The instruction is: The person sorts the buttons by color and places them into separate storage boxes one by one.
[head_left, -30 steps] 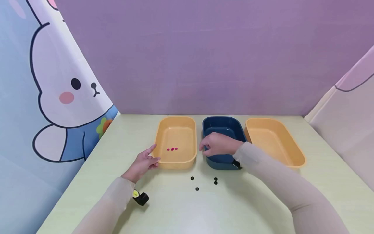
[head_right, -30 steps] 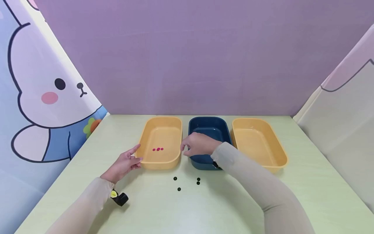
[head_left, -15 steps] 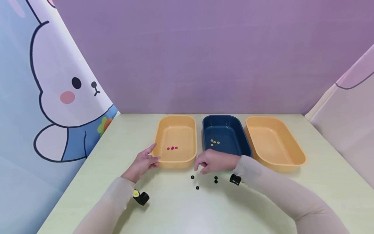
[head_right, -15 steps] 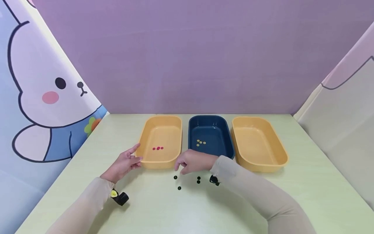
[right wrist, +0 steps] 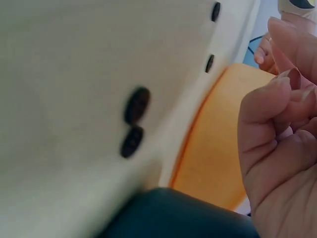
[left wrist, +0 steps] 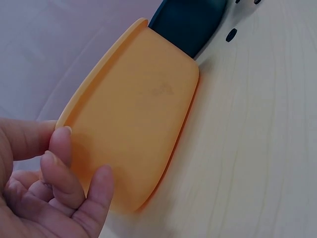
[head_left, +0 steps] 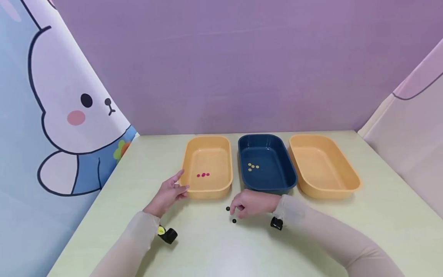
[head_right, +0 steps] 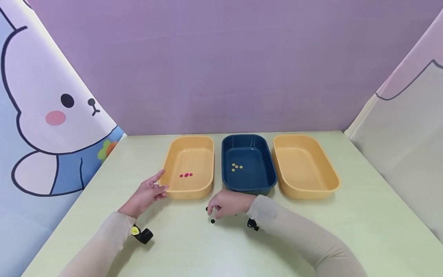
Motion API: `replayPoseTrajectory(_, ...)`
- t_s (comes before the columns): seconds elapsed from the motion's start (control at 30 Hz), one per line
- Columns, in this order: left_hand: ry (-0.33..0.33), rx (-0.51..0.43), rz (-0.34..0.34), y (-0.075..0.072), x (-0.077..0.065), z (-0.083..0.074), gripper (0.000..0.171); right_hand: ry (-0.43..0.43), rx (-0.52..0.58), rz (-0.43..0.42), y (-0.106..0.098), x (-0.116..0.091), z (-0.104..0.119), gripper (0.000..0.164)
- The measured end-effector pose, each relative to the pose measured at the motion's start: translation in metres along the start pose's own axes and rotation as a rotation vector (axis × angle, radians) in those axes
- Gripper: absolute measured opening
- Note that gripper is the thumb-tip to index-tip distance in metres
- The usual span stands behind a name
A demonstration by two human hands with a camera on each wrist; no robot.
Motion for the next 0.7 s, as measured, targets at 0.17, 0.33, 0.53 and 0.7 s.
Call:
replayPoseTrajectory(0.17,0.0,0.004,-0.005,-0.001,0.0,0.001,0.07,-0.002,0.012,0.015,0.008,0.003,-0.003,0.016)
replayPoseTrajectory(0.33,0.015,-0.007,-0.002,-0.001,0.0,-0.001,0.07,0.024,0.055,0.043,0.014,0.005,-0.009,0.014)
replayPoseTrajectory(0.53,0.018,-0.008,0.007,0.0,0.001,-0.001,0.071,0.038,0.03,0.104,0.019,0.005,-0.012,0.014)
replayPoseTrajectory(0.7,0.015,-0.012,0.005,0.0,0.002,0.0,0.071,0.042,-0.011,0.14,0.019,0.008,-0.012,0.015)
Point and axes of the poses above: each hand's wrist, its own x-axis towards the middle knuckle, its own y-axis out of the palm, z = x × y, the point moved 8 cm from there along x, towards the middle knuckle, and after that the axes turned 10 degrees about -y, right-handed, at the moved point
